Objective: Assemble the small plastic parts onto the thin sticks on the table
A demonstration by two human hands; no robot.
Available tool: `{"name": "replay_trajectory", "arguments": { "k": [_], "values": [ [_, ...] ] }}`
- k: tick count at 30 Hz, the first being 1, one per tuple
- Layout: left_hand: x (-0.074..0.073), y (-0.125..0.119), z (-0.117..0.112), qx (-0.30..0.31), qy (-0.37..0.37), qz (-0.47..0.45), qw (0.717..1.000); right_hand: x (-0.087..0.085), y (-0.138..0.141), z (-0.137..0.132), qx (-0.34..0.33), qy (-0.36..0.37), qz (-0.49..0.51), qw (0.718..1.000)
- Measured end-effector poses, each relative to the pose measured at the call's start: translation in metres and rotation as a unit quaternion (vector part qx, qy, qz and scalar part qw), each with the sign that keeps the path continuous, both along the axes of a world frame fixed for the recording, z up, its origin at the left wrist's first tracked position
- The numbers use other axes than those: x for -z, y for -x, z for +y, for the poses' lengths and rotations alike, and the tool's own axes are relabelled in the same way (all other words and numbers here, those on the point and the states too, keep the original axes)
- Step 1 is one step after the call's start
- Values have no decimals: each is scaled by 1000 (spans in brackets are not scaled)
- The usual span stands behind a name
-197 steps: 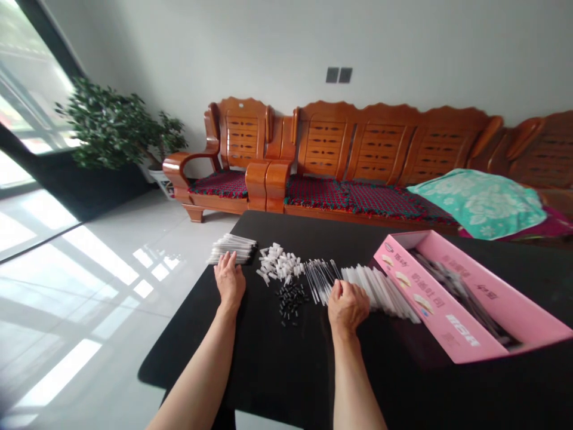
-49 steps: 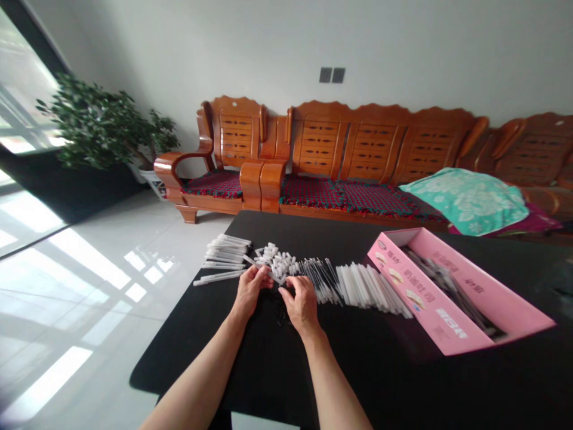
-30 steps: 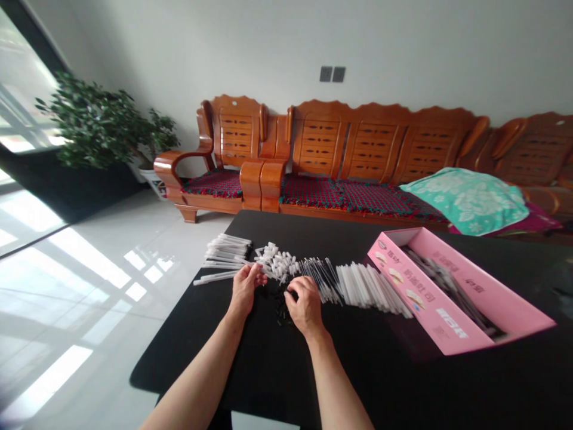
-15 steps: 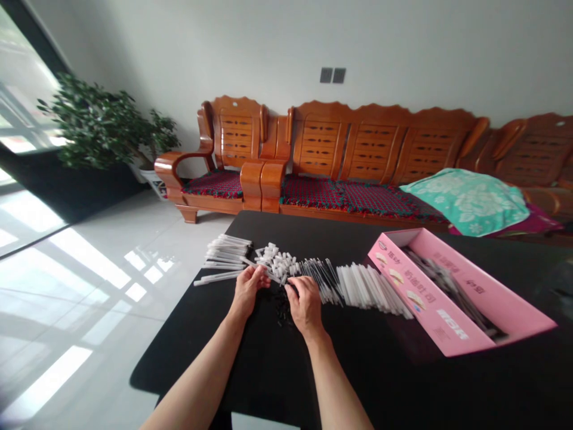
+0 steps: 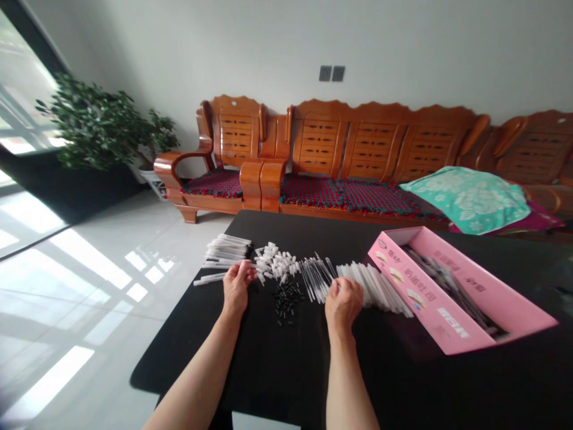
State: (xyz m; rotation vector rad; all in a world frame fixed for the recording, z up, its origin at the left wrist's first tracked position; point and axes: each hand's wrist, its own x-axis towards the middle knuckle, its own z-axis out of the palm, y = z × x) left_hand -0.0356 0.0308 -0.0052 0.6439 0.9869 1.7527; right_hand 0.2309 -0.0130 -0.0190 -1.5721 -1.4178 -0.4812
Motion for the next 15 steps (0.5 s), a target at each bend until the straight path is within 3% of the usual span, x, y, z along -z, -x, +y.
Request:
{"name": "replay_trajectory", "arguments": {
  "k": [2, 5, 8, 11, 15],
  "values": [
    [-1, -4, -3, 61, -4, 9, 998, 2, -6, -1, 46, 24, -21, 998],
    [-3, -10, -6, 137, -16, 13, 990, -4, 5, -2, 37, 19, -34, 999],
    [-5, -15, -9, 203, -31, 9, 979, -16, 39, -3, -48, -16, -12, 999],
    [-7, -19, -11, 258, -40, 10, 965, -25, 79, -4, -167, 23, -21, 985],
    [-9, -19, -9, 265, -44, 3, 963, -24, 103, -3, -228, 67, -40, 971]
  ]
}}
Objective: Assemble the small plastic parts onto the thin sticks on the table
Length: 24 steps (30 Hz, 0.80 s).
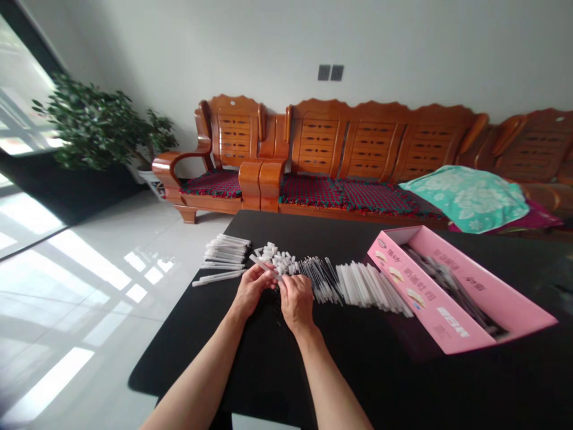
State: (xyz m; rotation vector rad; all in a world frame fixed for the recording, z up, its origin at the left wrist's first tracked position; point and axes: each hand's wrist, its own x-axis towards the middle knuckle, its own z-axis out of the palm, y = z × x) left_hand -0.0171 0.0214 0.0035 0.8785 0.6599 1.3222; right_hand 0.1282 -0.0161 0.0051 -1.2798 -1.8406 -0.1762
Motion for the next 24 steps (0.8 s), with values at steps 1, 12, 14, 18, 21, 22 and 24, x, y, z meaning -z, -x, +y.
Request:
{"name": "replay_trajectory", "arguments": {
  "k": [1, 12, 14, 18, 21, 22, 24],
  "values": [
    [0, 2, 2, -16, 1, -10, 1000, 1, 0, 0, -3, 1, 2, 1000],
    [-5, 13, 8, -50, 14, -54, 997, -11, -14, -9, -102, 165, 151, 969],
    [-7, 12, 6, -34, 12, -53, 998, -15, -14, -11, -126, 225, 189, 948],
    [-9, 12, 5, -37, 3, -60, 998, -18, -17, -12, -156, 285, 235, 916],
    [-8, 10, 7, -68, 11, -57, 996, -18, -15, -13, -161, 283, 237, 915],
    [-7, 10, 7, -80, 17, -54, 995, -19, -14, -13, -160, 277, 227, 920],
    [-4, 10, 9, -102, 35, -48, 993, -19, -11, -14, -156, 259, 195, 933]
  ]
}}
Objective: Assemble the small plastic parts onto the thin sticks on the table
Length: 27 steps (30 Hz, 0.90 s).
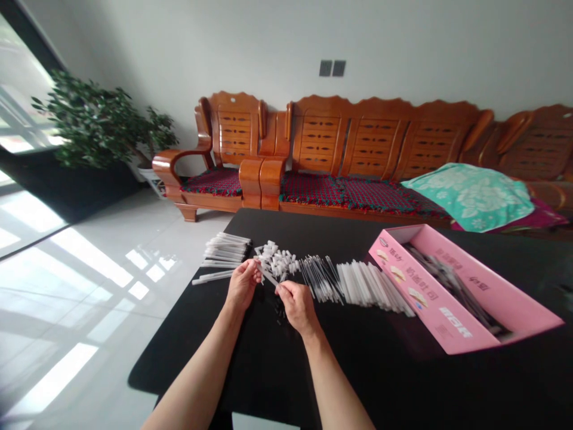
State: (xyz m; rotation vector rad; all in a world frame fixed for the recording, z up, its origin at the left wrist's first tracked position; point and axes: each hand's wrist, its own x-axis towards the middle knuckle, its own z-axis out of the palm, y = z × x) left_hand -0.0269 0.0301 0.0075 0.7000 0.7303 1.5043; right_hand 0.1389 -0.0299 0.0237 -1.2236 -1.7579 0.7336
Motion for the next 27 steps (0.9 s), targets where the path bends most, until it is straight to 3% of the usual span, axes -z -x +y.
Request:
{"name": "replay_trajectory", "arguments": {
  "k": [6, 12, 16, 21, 25, 27],
  "values": [
    [4, 2, 1, -9, 18, 5, 1000, 5, 7, 0, 45, -101, -92, 990],
    [0, -1, -3, 39, -17, 14, 999, 4, 3, 2, 1, 20, -5, 1000],
    [-2, -4, -6, 75, -33, 24, 996, -3, 0, 1, 1, 20, 14, 1000],
    [0, -4, -6, 18, -7, 31, 999, -3, 6, -1, 14, -47, -51, 997],
    [2, -3, -4, -11, 17, 37, 999, 0, 16, -1, 71, -176, -167, 968],
    [2, -2, -4, -5, 13, 34, 999, 1, 17, -1, 80, -188, -164, 965]
  ]
}}
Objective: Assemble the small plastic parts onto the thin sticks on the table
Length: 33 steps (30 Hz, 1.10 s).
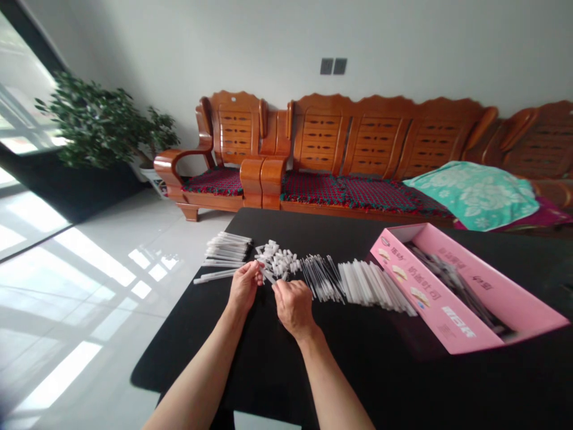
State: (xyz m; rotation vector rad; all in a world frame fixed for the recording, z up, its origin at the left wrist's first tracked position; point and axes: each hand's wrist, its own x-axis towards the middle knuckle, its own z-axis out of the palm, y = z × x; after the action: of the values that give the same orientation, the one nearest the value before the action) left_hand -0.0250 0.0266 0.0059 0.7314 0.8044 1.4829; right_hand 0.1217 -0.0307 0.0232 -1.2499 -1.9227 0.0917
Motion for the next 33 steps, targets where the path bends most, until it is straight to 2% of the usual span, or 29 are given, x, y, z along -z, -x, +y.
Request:
{"name": "replay_trajectory", "arguments": {
  "k": [3, 6, 8, 9, 11, 13, 15, 17, 18, 22, 27, 30, 33],
  "values": [
    [-3, 2, 0, 27, -20, -9, 999, -1, -4, -1, -41, 109, 103, 988],
    [-7, 2, -2, 56, -35, -13, 998, -4, -12, -1, -99, 239, 218, 941],
    [-7, -1, -4, 63, -37, -14, 997, -5, -14, 0, -117, 268, 247, 924],
    [-7, -2, -4, 60, -36, -13, 997, -6, -14, 0, -118, 262, 242, 927],
    [-5, -5, -4, 43, -25, -7, 999, -6, -11, 0, -95, 205, 184, 957],
    [-4, -4, -1, 19, -7, -3, 1000, -5, -8, -1, -52, 105, 84, 990],
    [-4, 2, 4, -26, 14, -22, 999, -2, -8, -2, -12, 11, -16, 1000],
    [-5, 11, 9, -103, 33, -66, 992, 1, -12, -3, 20, -51, -63, 996],
    [-5, 14, 11, -113, 34, -72, 990, 3, -15, -3, 36, -69, -64, 995],
    [-5, 13, 7, -31, -21, 10, 999, 9, -26, 2, 94, -89, -17, 991],
    [-1, -3, -4, -7, -49, 116, 992, 19, -45, 13, 182, -81, 9, 980],
    [3, -3, -3, -29, -35, 165, 985, 25, -75, 17, 290, -86, 1, 953],
    [9, 0, -1, -59, -25, 225, 972, 29, -110, 18, 409, -98, -37, 906]
  ]
}}
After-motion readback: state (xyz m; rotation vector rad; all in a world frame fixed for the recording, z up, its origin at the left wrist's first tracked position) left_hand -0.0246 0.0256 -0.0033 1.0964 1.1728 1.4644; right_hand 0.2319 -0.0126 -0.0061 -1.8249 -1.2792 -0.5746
